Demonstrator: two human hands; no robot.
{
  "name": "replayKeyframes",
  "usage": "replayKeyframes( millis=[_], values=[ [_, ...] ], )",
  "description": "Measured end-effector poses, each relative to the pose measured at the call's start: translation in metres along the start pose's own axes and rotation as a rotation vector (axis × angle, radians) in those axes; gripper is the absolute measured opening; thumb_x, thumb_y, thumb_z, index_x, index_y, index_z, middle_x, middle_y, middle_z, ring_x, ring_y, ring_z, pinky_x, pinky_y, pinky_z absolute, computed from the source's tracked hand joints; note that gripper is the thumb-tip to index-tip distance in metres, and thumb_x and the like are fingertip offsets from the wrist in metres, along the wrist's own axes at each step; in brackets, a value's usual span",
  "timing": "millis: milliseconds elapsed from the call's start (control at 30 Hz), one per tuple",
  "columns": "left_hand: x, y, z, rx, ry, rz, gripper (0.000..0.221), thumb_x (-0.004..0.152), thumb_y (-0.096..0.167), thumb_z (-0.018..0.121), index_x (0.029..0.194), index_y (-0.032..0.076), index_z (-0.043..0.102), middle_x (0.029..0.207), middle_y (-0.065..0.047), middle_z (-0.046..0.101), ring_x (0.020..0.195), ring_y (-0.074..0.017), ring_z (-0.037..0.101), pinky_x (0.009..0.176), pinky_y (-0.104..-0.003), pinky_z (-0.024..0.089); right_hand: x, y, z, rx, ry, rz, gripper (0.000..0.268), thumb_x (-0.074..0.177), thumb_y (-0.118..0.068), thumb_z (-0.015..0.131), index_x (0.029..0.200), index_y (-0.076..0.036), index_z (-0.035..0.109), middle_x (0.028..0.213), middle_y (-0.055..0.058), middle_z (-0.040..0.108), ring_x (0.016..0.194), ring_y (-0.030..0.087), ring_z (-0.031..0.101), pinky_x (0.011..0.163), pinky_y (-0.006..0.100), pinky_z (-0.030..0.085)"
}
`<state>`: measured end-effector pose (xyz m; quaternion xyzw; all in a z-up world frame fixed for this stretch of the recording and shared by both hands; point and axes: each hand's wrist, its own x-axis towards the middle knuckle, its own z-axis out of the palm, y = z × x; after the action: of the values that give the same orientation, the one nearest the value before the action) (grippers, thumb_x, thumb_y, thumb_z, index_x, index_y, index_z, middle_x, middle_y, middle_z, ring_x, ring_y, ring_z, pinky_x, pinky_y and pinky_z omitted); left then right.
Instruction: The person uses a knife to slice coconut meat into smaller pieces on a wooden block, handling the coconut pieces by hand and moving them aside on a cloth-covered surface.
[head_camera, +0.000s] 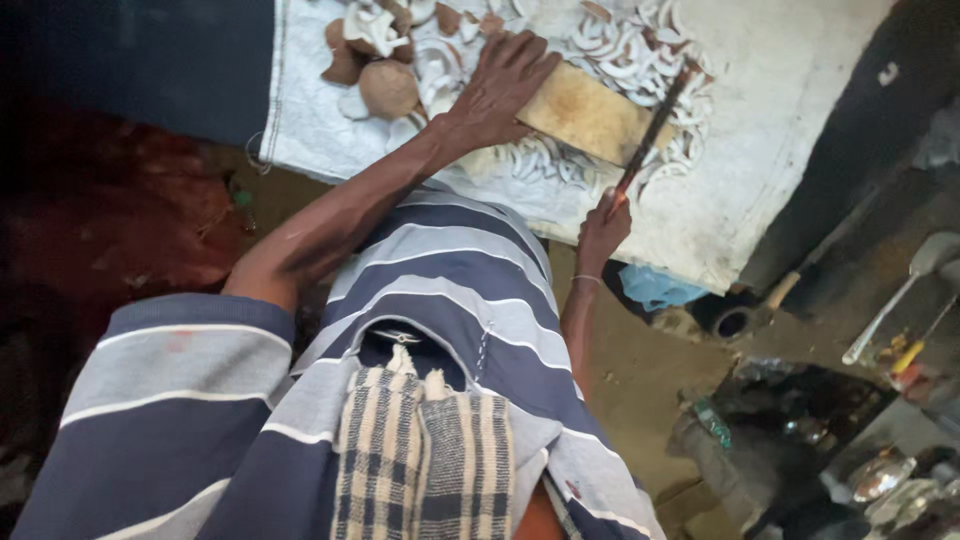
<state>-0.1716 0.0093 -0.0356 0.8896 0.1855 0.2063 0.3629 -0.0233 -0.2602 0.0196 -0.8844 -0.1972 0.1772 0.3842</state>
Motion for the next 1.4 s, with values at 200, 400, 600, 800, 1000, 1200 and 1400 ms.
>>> replayKeyframes(
  millis=[200,400,600,800,1000,1200,1400],
  values=[
    [-0.052,-0.03,-0.032,-0.302,0.34,-0.156,0.067,0.095,0.021,0.085,0.151,0.004,0.052,0.155,-0.023,0.05,0.15,-0.0415,0.044,0.128,-0.049,0.035,-0.043,-0.006,0.022,-0.025,0.008,-0.02,0.027,0.107,-0.03,0.058,0.099,-0.004,0.057,0.065,0.004,0.051,0.051,0.015,0.051,0.046,0.033,0.039],
    [-0.143,-0.025,-0.112,-0.007,0.174,-0.481,0.053,0.086,0.012,0.077,0.136,0.006,0.059,0.135,-0.021,0.059,0.129,-0.0381,0.055,0.109,-0.05,0.048,-0.036,0.019,0.04,-0.256,-0.044,-0.255,0.024,0.104,-0.025,0.06,0.103,-0.001,0.059,0.069,0.012,0.058,0.057,0.026,0.059,0.052,0.04,0.044],
    [-0.142,-0.013,-0.115,0.166,0.151,-0.405,0.077,0.077,-0.004,0.074,0.15,0.008,0.054,0.146,-0.026,0.047,0.131,-0.0478,0.044,0.109,-0.057,0.044,-0.034,0.029,0.048,-0.277,-0.077,-0.181,0.023,0.1,-0.019,0.061,0.107,0.003,0.06,0.073,0.02,0.065,0.063,0.036,0.067,0.058,0.046,0.049],
    [-0.139,-0.012,-0.108,0.02,0.188,-0.525,0.071,0.077,0.004,0.084,0.142,0.012,0.057,0.133,-0.019,0.059,0.125,-0.0436,0.052,0.104,-0.054,0.049,-0.034,0.024,0.042,-0.208,-0.112,-0.213,0.023,0.103,-0.017,0.062,0.108,0.005,0.061,0.073,0.017,0.066,0.06,0.03,0.068,0.054,0.043,0.049],
    [-0.162,-0.029,-0.068,-0.228,0.559,-0.468,0.066,0.085,0.008,0.093,0.138,0.004,0.055,0.127,-0.019,0.068,0.115,-0.0344,0.067,0.093,-0.044,0.059,-0.033,0.027,0.029,-0.026,-0.272,-0.13,0.024,0.108,-0.018,0.058,0.104,0.006,0.059,0.061,0.011,0.059,0.047,0.019,0.061,0.046,0.037,0.044],
    [-0.172,-0.028,-0.03,-0.608,0.889,-0.569,0.056,0.094,0.003,0.089,0.137,0.002,0.053,0.131,-0.016,0.067,0.118,-0.0243,0.072,0.089,-0.039,0.068,-0.008,0.049,0.03,-0.011,-0.295,-0.132,0.02,0.102,-0.017,0.058,0.11,0.001,0.058,0.06,0.004,0.059,0.044,0.015,0.06,0.041,0.033,0.046],
    [-0.167,0.034,-0.025,-0.968,0.776,-0.62,0.054,0.104,0.016,0.081,0.145,0.004,0.047,0.131,-0.014,0.066,0.12,-0.0245,0.07,0.094,-0.041,0.068,0.004,0.069,0.026,0.086,-0.394,-0.164,0.018,0.108,-0.02,0.057,0.104,-0.002,0.057,0.059,0.003,0.057,0.045,0.013,0.058,0.043,0.031,0.045]
  ],
)
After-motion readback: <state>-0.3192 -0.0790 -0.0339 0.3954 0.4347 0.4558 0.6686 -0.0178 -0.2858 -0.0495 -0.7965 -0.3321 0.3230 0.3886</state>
